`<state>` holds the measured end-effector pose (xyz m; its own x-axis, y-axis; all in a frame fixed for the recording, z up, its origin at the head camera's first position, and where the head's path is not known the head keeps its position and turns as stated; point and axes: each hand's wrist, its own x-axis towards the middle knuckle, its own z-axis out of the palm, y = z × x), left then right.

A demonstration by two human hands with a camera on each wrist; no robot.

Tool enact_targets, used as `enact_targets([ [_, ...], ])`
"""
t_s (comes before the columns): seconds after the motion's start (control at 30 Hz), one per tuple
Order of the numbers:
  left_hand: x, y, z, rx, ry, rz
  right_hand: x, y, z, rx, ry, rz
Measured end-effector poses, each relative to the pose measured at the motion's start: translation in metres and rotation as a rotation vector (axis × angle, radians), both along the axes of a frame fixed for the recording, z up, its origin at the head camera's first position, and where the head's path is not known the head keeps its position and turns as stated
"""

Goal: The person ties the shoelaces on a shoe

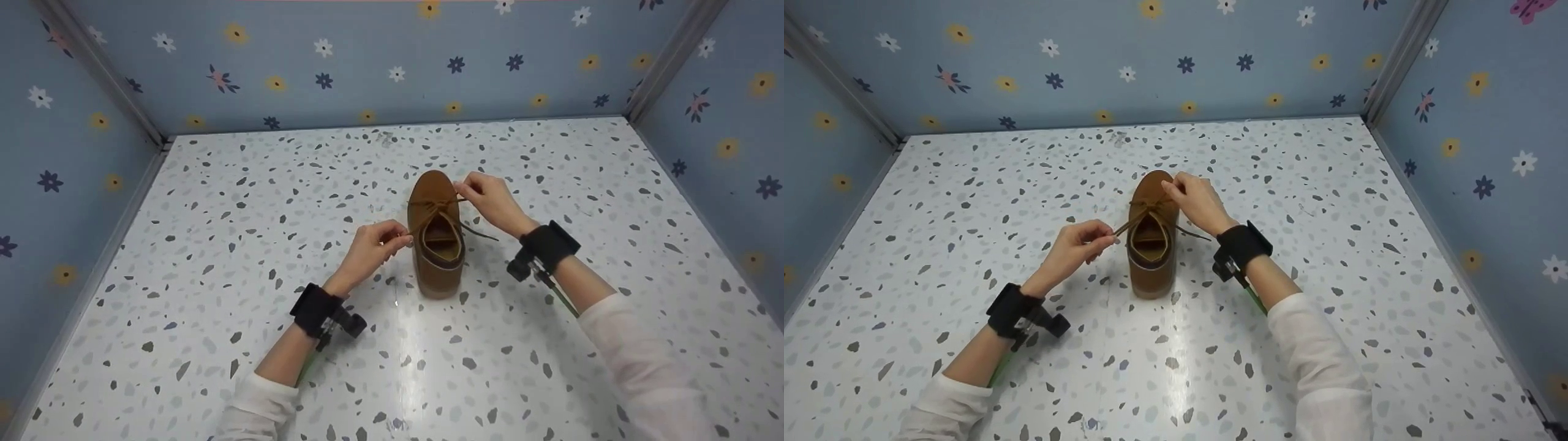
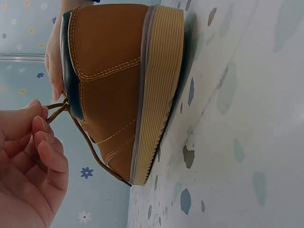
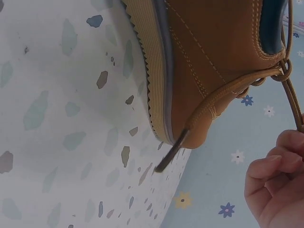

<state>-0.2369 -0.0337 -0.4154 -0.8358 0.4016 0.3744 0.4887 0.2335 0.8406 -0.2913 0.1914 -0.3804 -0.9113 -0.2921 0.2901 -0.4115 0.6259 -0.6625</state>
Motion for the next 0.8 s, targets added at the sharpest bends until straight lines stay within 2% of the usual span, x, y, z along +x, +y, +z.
enact_targets([
  [0.1, 0.001, -0.002, 0.001, 0.012, -0.011, -0.045, -0.001, 0.0, 0.0, 0.002, -0.012, -0.01],
  [0.23, 0.008, -0.002, 0.01, 0.058, -0.081, -0.128, -0.001, 0.0, 0.001, -0.007, -0.026, -0.012],
  [0.3, 0.011, -0.003, 0.013, 0.067, -0.111, -0.143, -0.001, 0.0, 0.001, -0.013, -0.033, -0.008],
  [0.6, 0.01, -0.004, 0.011, 0.052, -0.114, -0.131, -0.001, 0.002, -0.001, -0.026, -0.047, -0.001],
  [0.7, 0.005, -0.005, 0.004, 0.045, -0.116, -0.115, 0.0, 0.003, -0.001, -0.031, -0.045, -0.008],
  [0.8, -0.003, -0.006, -0.009, 0.045, -0.125, -0.079, 0.0, 0.003, -0.001, -0.047, -0.05, -0.014],
])
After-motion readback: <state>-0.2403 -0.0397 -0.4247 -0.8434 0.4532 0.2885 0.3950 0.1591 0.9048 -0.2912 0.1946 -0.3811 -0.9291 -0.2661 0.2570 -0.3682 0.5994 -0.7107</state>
